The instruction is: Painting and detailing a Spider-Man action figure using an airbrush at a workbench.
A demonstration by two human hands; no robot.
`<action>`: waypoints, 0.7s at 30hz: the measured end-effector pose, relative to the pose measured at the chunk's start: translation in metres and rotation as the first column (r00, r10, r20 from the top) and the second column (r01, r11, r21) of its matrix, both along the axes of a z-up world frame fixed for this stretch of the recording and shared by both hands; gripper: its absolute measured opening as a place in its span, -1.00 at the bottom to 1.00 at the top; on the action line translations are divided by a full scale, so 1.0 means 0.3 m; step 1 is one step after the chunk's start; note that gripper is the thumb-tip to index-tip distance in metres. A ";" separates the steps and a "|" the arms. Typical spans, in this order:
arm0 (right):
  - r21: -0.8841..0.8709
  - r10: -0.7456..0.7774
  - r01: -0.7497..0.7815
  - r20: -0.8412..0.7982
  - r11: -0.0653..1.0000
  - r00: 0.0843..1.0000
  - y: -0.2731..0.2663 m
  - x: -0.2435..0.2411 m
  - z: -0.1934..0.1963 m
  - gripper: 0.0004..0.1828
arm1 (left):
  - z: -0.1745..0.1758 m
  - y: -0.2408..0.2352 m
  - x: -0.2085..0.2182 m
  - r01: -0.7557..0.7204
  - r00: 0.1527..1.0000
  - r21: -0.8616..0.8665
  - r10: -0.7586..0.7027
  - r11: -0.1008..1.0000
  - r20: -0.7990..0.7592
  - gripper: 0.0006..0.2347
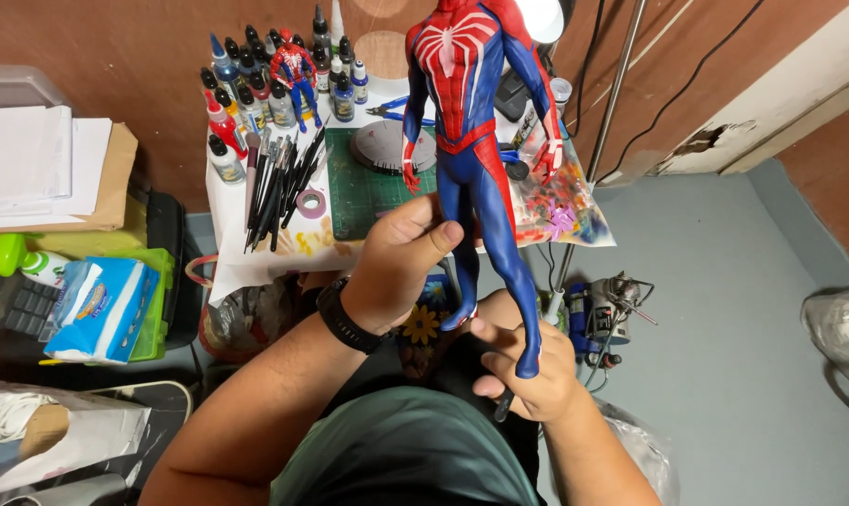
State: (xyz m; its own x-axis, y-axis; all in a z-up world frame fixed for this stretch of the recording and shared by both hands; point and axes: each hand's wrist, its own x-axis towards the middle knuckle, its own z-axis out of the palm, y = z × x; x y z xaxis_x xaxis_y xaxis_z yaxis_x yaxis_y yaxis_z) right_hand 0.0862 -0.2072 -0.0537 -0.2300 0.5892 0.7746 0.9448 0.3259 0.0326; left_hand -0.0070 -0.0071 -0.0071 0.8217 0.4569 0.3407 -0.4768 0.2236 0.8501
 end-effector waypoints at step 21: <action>0.009 0.091 -0.094 -0.335 0.996 0.938 0.035 0.021 -0.126 -0.57 | -0.011 0.068 0.006 -0.132 0.991 0.125 0.135 0.983 -0.016 -0.77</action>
